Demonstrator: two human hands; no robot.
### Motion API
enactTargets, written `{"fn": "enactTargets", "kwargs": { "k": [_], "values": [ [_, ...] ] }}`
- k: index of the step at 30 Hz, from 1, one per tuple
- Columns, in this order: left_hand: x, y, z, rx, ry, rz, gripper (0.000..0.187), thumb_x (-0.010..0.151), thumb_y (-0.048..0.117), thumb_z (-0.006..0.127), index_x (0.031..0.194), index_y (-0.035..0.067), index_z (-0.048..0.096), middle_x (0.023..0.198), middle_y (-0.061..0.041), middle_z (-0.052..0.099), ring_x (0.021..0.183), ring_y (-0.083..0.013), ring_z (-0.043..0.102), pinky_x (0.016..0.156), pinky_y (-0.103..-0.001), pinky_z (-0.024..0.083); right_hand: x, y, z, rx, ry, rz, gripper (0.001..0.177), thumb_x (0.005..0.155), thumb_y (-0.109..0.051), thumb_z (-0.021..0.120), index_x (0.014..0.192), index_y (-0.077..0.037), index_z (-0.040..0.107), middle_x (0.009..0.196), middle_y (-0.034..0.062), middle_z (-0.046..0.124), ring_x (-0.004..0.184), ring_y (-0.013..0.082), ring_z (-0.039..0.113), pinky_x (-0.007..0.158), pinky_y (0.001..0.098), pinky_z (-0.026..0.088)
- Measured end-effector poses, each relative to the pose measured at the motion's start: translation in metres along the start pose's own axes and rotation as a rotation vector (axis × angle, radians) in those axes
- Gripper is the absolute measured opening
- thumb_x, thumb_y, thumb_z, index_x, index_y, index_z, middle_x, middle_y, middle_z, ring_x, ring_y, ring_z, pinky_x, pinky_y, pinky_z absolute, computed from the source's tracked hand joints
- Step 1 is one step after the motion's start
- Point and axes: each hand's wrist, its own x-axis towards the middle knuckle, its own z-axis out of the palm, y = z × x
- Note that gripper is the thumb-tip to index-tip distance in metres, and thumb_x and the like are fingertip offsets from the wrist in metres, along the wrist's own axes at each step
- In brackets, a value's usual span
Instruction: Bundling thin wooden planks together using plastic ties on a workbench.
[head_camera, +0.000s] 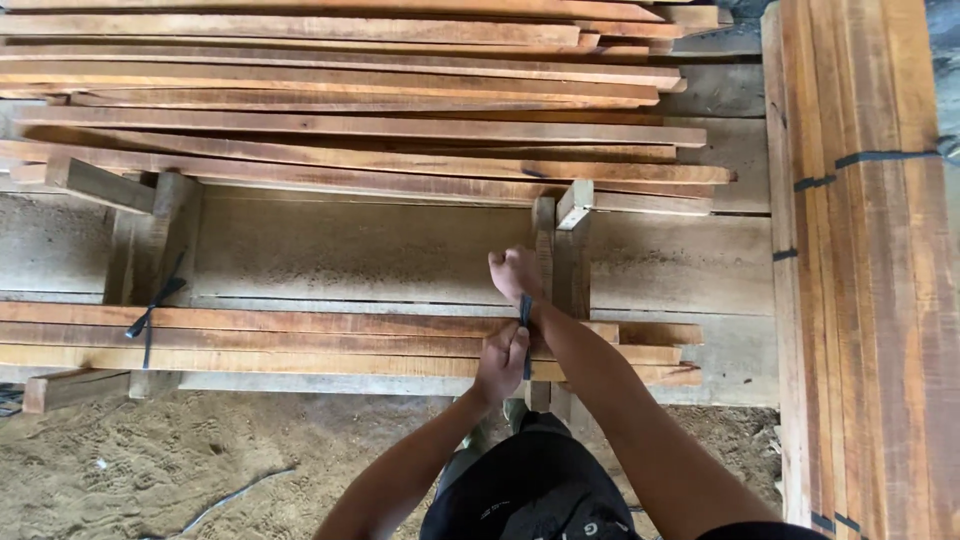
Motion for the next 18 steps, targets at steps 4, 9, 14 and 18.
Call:
{"fn": "enactTargets", "kwargs": {
  "k": [4,9,14,18],
  "values": [
    [-0.008,-0.018,0.003,0.071,-0.008,0.034,0.043,0.109,0.019,0.045,0.068,0.010,0.052,0.049,-0.012,0.048,0.043,-0.0266,0.048,0.048,-0.035,0.044,0.002,0.008,0.001,0.153,0.081,-0.029,0.042,0.086,-0.036,0.058,0.065,-0.001,0.070,0.066,0.0235,0.067,0.072,0.0385,0.074,0.058,0.0437,0.053],
    [-0.003,-0.004,0.004,0.295,-0.115,0.317,0.038,0.106,0.018,0.049,0.069,0.012,0.049,0.055,-0.009,0.042,0.044,-0.0316,0.047,0.043,-0.031,0.043,-0.010,-0.002,-0.017,0.277,0.229,0.020,0.039,0.083,-0.035,0.060,0.059,-0.005,0.066,0.061,0.0190,0.065,0.068,0.0376,0.071,0.053,0.0463,0.048],
    [0.002,0.012,0.003,0.439,-0.134,0.575,0.033,0.103,0.008,0.049,0.070,0.009,0.047,0.060,-0.006,0.041,0.046,-0.0297,0.050,0.039,-0.034,0.042,-0.008,-0.002,-0.012,0.260,0.346,-0.083,0.038,0.084,-0.026,0.065,0.056,-0.001,0.063,0.059,0.0253,0.061,0.063,0.0426,0.069,0.048,0.0468,0.044],
    [0.004,0.012,0.000,0.656,-0.118,0.894,0.029,0.100,-0.003,0.051,0.075,0.009,0.041,0.061,-0.006,0.037,0.048,-0.0238,0.048,0.038,-0.031,0.043,-0.013,-0.003,-0.013,0.311,0.291,-0.114,0.039,0.083,-0.029,0.063,0.058,-0.001,0.064,0.056,0.0227,0.060,0.059,0.0379,0.067,0.050,0.0451,0.044]
  ]
}}
